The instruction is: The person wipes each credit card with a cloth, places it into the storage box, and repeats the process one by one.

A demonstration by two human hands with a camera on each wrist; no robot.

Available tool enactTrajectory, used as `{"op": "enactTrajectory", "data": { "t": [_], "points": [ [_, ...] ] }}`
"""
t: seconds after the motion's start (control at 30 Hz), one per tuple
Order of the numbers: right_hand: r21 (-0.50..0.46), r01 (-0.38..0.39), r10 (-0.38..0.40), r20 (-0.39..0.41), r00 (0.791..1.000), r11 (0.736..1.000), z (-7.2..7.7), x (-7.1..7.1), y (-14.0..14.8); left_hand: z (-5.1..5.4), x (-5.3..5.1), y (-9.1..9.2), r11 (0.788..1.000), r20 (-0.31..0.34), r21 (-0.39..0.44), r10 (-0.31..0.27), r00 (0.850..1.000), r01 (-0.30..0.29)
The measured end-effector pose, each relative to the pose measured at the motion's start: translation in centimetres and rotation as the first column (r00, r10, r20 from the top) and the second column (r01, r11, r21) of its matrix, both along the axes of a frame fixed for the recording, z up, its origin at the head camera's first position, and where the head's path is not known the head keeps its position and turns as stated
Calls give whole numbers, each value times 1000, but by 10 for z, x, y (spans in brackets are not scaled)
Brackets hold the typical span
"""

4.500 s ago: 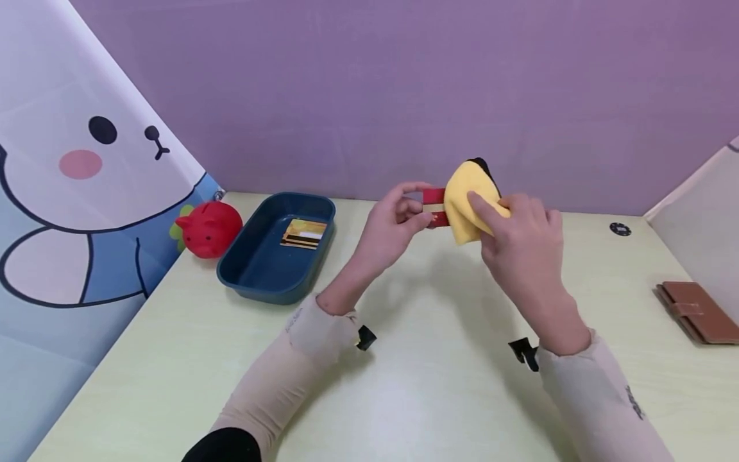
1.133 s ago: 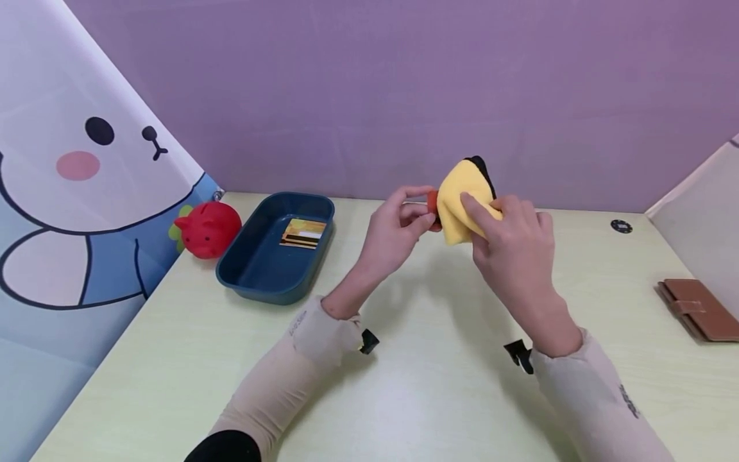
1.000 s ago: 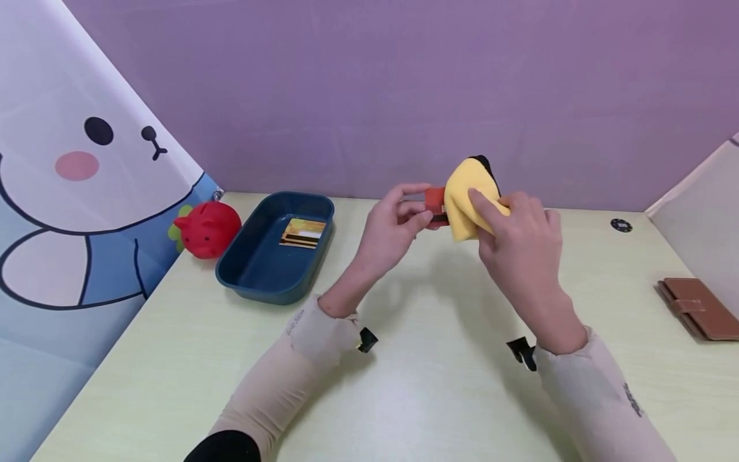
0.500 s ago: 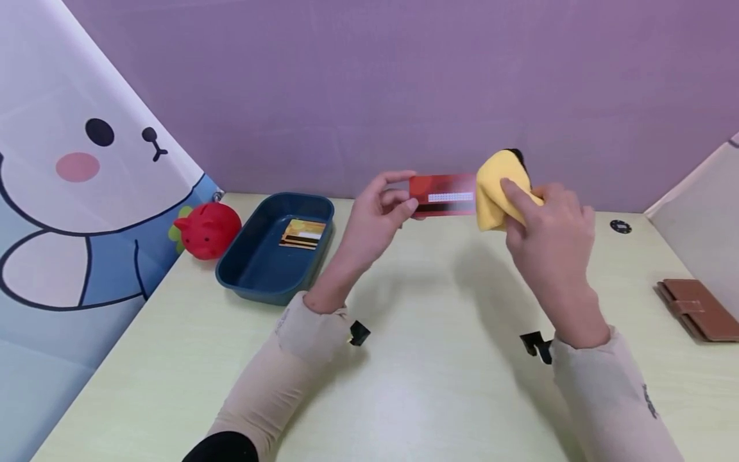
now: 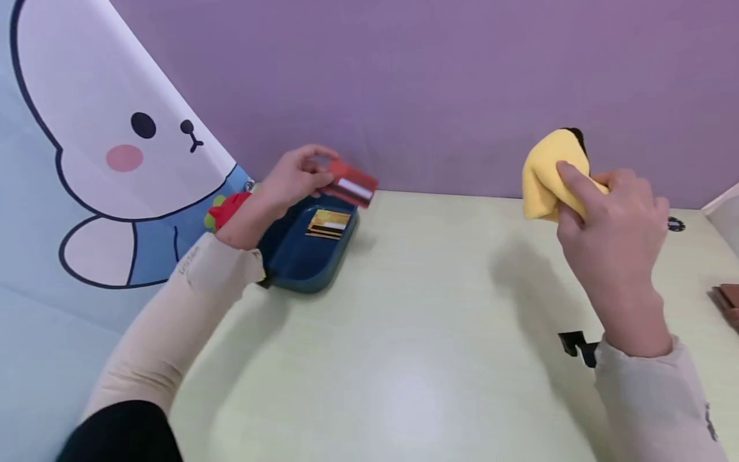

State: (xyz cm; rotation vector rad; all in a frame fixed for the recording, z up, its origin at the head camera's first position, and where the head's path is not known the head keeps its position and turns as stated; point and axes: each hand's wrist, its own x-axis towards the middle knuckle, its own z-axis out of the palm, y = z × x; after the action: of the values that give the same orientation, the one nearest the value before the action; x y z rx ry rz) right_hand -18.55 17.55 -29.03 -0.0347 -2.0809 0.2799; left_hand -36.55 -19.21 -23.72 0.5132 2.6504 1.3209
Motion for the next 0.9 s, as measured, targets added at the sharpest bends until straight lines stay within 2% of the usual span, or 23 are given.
{"op": "enactTrajectory", "data": {
  "t": [0.1,0.27,0.37,0.5,0.57,0.63,0.73,0.83,0.9],
  "points": [
    [4,-5,5,11,1000,1000,1,2,0,-14,-23,-16,986,69,-163,39,997,-27],
    [-34,1,0,6,1000,999,-3,5,-1,-46,-53,-27,967,189,-251,80,979,-30],
    [-43,2,-2,8,1000,999,-5,7,-2,-62,-63,-27,964,286,-265,97,953,-18],
    [-58,8,-8,2,1000,998,-7,11,-4,-74,-69,-23,965,339,-260,126,932,-36],
    [-56,8,-8,2,1000,998,-8,14,-5,-74,-71,-22,961,343,-275,137,929,-40],
    [-49,6,-5,3,1000,999,-7,16,-5,-69,-71,-21,948,350,-316,145,925,-29],
    [-20,-9,10,32,999,1000,-7,17,-5,-56,-67,-22,929,351,-369,126,928,14],
    [33,-59,55,90,994,998,-11,17,-3,-34,-58,-23,916,302,-399,79,950,51],
    [72,-112,99,163,982,991,-17,15,-1,-17,-49,-21,910,254,-408,37,967,72]
  ]
}}
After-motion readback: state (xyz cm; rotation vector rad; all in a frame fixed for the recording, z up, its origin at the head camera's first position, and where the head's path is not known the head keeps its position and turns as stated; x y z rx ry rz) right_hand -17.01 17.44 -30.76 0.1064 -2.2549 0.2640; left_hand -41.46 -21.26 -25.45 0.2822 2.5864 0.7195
